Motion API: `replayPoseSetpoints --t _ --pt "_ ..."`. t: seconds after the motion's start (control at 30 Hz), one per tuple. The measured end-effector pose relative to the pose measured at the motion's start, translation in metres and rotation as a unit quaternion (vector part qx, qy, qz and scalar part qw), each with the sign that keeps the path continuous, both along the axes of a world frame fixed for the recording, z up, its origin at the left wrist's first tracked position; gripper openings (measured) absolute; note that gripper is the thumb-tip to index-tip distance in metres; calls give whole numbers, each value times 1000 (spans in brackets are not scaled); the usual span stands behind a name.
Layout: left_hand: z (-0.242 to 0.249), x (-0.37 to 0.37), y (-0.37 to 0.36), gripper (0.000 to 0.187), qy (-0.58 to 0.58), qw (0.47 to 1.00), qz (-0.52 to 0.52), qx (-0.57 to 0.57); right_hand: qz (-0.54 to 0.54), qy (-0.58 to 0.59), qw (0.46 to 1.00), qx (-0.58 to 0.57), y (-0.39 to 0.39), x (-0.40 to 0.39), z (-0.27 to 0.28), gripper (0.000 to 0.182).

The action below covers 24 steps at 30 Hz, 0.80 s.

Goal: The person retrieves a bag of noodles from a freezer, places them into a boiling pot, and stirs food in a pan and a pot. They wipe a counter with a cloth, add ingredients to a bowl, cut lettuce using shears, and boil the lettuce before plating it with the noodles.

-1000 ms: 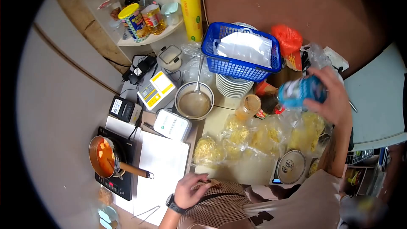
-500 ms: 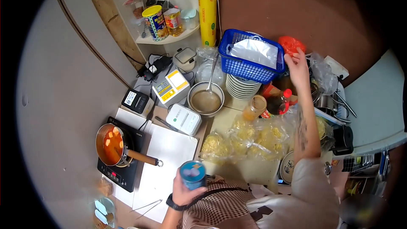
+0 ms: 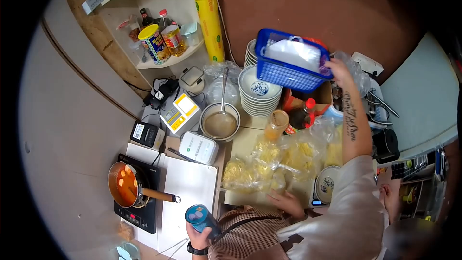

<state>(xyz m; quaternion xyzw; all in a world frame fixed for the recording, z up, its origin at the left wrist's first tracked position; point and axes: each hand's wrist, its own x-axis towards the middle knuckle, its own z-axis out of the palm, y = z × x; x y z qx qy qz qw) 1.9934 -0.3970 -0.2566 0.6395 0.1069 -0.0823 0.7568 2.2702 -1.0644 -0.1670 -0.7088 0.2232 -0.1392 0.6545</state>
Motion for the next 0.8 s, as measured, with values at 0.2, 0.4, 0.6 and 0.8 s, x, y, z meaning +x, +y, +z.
replayPoseSetpoints --t 0.2,0.4,0.6,0.8 --pt "-19 6 5 82 -17 1000 -19 10 -48 37 995 -78 -68 -65 6 23" --pt "-18 14 -6 78 -6 997 -77 6 -105 64 980 -154 -87 -76 -43 25" --pt "-14 10 -15 80 -11 996 -80 27 -155 125 938 -285 -90 -67 -48 44" --pt "-10 -4 -5 82 -12 992 -81 98 -179 -87 841 -504 -25 -75 -13 64"
